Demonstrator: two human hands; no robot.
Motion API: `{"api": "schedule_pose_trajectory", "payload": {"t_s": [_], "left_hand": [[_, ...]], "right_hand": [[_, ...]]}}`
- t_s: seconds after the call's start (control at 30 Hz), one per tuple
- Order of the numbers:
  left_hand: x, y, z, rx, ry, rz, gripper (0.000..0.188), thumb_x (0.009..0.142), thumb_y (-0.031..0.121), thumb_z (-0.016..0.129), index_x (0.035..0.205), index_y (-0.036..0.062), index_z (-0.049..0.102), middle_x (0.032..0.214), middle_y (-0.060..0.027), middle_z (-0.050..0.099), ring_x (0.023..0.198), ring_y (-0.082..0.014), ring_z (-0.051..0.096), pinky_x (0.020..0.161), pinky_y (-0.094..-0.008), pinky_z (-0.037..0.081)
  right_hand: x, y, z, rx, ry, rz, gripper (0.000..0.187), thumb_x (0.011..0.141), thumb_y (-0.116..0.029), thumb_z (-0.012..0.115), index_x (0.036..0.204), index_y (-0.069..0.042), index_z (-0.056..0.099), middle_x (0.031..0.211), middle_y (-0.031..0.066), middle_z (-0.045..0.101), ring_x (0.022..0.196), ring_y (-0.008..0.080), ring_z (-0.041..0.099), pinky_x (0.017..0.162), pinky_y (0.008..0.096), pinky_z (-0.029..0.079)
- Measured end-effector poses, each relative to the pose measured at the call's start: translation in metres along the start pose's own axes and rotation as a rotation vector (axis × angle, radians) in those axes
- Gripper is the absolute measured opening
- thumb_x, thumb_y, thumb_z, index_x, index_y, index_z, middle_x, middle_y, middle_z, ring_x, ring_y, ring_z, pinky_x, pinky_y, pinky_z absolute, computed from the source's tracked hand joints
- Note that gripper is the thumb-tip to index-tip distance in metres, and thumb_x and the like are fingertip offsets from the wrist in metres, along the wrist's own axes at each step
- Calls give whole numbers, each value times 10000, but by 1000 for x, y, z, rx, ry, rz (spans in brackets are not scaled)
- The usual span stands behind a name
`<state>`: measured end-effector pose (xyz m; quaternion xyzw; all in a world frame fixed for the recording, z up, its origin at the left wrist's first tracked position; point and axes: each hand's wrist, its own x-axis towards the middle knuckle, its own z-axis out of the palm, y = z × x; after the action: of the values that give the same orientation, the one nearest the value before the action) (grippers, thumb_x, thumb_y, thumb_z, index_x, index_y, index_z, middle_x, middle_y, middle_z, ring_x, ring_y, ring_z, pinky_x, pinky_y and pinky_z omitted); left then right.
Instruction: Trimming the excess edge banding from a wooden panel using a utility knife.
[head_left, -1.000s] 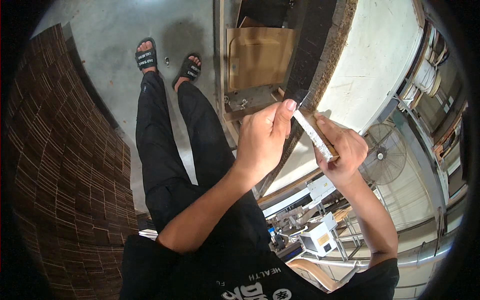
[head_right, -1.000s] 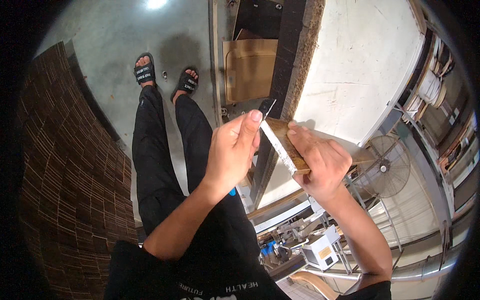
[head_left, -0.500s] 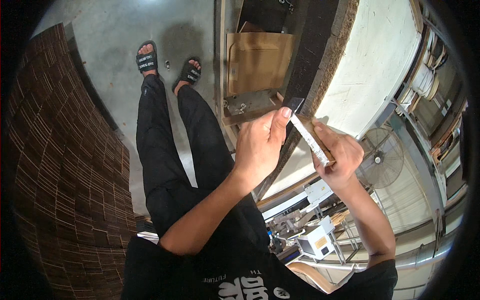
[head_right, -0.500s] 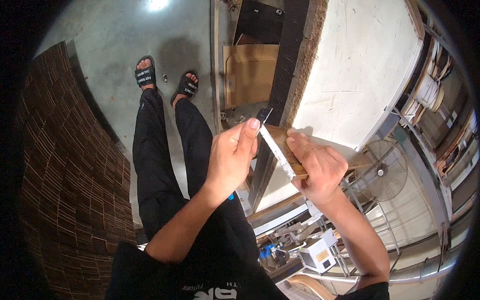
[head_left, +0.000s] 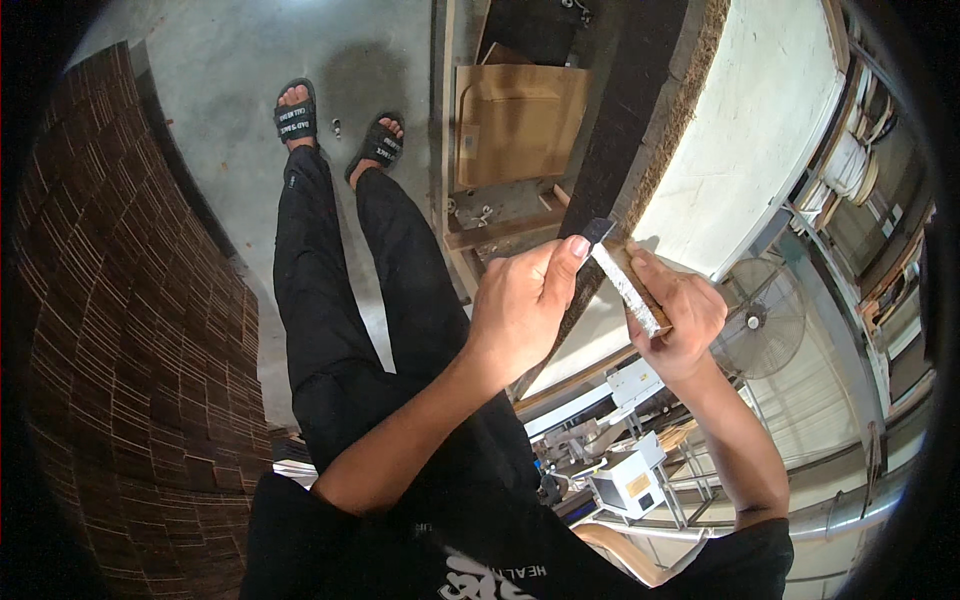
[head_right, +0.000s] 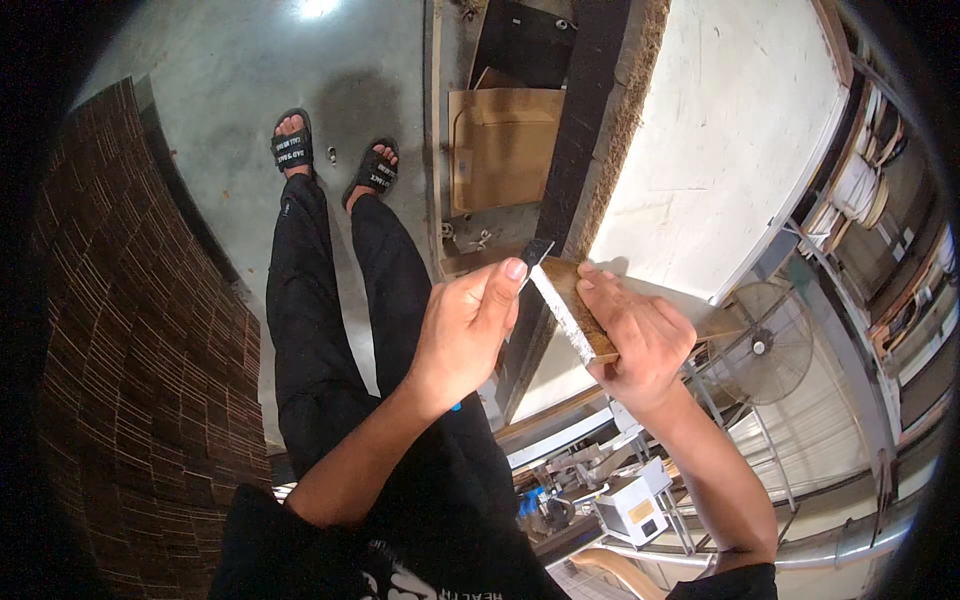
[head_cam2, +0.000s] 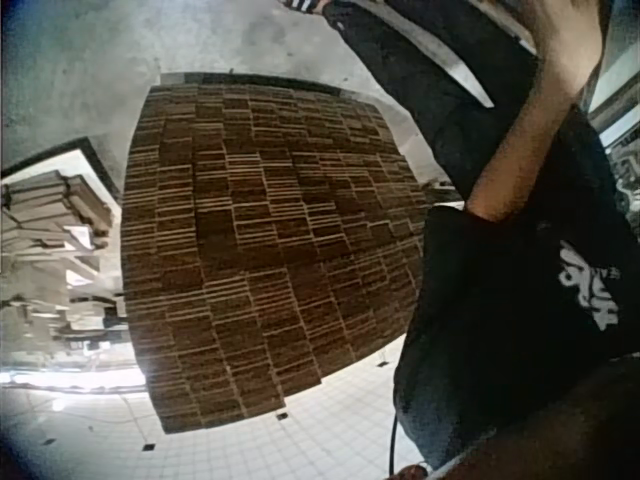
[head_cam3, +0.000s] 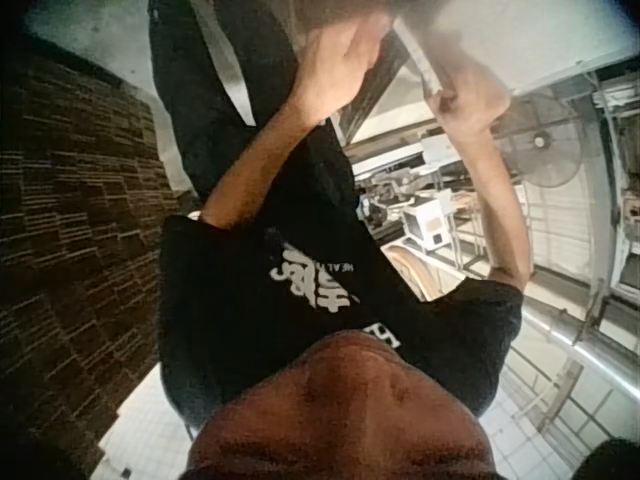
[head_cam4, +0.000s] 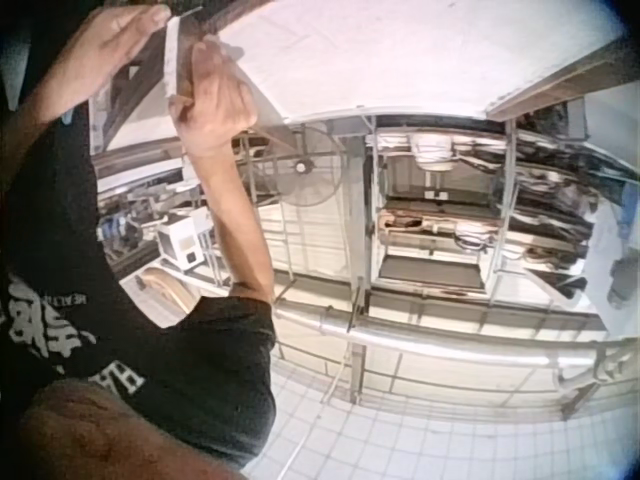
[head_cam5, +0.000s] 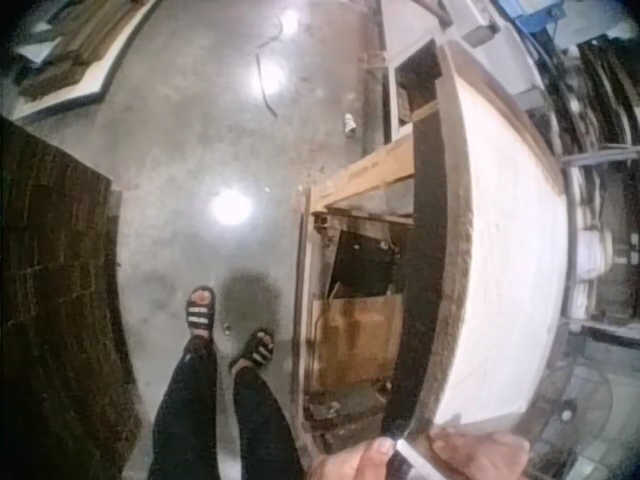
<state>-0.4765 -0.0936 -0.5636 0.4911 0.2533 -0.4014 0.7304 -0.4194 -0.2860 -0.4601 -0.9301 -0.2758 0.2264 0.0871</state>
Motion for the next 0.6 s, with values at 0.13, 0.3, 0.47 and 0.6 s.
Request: {"api": "schedule_pose_trajectory", "payload": {"t_s": [0.13, 0.3, 0.47, 0.6], "left_hand": [[9, 2, 0, -40, 34, 24, 635, 1179, 510, 485, 811, 9, 614, 623, -106, 544, 585, -240, 562, 604, -414, 458], [12, 2, 2, -20, 66, 83, 695, 1174, 572, 464, 750, 32, 574, 598, -26, 509, 572, -132, 512, 570, -352, 423], [13, -1, 4, 6, 89, 75, 696, 1172, 582, 460, 753, 38, 570, 599, -21, 504, 576, -127, 507, 579, -341, 420], [17, 4, 1, -25, 61, 31, 595, 1185, 464, 492, 869, -16, 644, 620, -169, 540, 565, -321, 562, 630, -481, 478]], "right_hand": [[3, 1, 0, -29, 18, -53, 428, 792, -113, 817, 1189, 32, 744, 1123, 191, 833, 814, 266, 798, 715, 329, 586], [2, 2, 1, -24, 3, -44, 419, 819, -134, 820, 1193, 38, 740, 1123, 193, 832, 824, 262, 800, 715, 324, 580], [2, 3, 1, -21, -3, -46, 418, 825, -140, 825, 1190, 41, 735, 1130, 191, 833, 831, 261, 802, 717, 325, 580], [1, 2, 1, -17, 8, -43, 412, 829, -141, 823, 1186, 43, 733, 1130, 193, 833, 849, 266, 810, 723, 324, 586]]}}
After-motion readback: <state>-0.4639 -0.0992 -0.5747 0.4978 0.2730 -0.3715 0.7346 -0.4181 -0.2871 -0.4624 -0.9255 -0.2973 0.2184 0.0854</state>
